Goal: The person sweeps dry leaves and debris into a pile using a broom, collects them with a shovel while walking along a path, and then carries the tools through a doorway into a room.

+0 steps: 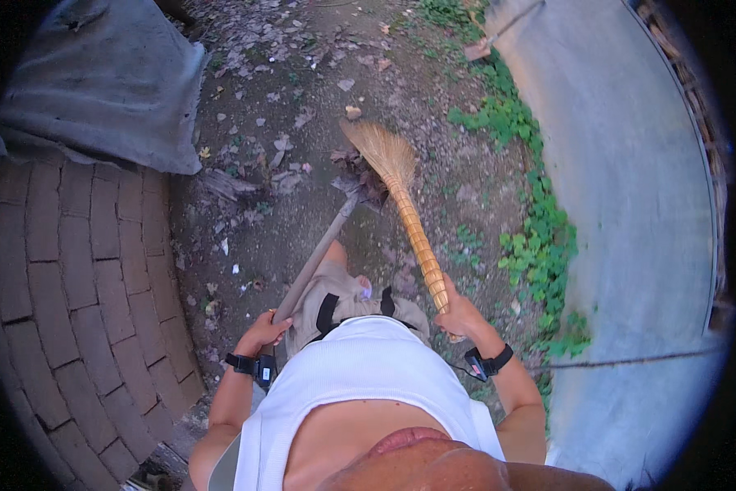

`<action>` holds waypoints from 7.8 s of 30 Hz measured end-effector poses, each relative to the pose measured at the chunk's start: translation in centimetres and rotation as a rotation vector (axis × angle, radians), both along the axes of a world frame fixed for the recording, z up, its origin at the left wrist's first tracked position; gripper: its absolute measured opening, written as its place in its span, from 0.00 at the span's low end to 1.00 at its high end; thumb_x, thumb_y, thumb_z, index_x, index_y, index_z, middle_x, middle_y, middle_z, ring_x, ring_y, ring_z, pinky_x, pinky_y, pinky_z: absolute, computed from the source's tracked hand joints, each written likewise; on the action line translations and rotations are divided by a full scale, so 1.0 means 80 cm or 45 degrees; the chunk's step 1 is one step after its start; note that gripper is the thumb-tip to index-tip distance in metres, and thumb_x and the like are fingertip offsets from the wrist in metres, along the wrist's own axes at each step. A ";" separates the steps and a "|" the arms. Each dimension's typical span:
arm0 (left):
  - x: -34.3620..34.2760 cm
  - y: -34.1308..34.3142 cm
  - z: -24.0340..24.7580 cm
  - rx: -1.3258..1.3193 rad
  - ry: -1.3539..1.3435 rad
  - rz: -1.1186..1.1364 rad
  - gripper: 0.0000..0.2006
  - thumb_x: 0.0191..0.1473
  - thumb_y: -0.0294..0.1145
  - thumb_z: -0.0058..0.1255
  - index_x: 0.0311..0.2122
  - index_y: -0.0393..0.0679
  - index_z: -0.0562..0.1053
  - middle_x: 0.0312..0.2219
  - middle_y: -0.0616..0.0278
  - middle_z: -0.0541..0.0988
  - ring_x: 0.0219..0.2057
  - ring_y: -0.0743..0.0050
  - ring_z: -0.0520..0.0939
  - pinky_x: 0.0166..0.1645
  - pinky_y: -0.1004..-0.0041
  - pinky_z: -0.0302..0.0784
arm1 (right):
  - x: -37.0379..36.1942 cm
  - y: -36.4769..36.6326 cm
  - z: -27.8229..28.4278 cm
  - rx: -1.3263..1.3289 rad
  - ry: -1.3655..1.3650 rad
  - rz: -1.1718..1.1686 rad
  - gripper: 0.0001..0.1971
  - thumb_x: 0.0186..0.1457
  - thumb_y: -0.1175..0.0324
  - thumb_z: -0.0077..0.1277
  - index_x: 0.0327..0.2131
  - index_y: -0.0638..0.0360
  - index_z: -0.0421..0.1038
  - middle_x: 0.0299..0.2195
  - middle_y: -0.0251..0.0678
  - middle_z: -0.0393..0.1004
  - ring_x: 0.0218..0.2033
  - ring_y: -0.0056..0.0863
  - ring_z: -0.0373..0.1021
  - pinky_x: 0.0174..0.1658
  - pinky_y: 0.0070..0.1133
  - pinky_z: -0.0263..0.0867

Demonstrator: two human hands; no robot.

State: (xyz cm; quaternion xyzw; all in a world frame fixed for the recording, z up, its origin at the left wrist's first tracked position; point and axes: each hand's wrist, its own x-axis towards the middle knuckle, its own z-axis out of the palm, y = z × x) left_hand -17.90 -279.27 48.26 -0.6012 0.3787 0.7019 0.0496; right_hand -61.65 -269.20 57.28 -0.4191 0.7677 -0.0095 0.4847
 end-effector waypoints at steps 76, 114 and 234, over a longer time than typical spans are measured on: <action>-1.137 -3.309 -0.004 -0.213 -0.029 -0.120 0.16 0.52 0.39 0.55 0.38 0.35 0.70 0.19 0.67 0.72 0.15 0.83 0.69 0.18 0.78 0.63 | -1.126 -3.294 -0.015 0.009 -0.136 -0.168 0.49 0.39 0.73 0.50 0.64 0.58 0.32 0.23 0.50 0.75 0.22 0.41 0.74 0.29 0.32 0.69; -1.816 -4.984 -0.034 -0.288 -0.161 -0.355 0.18 0.52 0.41 0.55 0.38 0.35 0.70 0.18 0.67 0.72 0.18 0.81 0.70 0.21 0.76 0.65 | -1.795 -4.916 -0.037 -0.086 -0.161 -0.347 0.48 0.39 0.78 0.48 0.64 0.54 0.34 0.28 0.45 0.73 0.19 0.32 0.72 0.25 0.28 0.68; -4.192 -9.790 -0.020 -0.164 -0.167 0.004 0.17 0.52 0.39 0.56 0.38 0.34 0.69 0.18 0.68 0.71 0.17 0.82 0.69 0.20 0.78 0.63 | -4.165 -9.839 -0.042 -0.051 -0.224 -0.214 0.49 0.41 0.75 0.50 0.64 0.58 0.30 0.25 0.44 0.74 0.19 0.31 0.72 0.24 0.27 0.69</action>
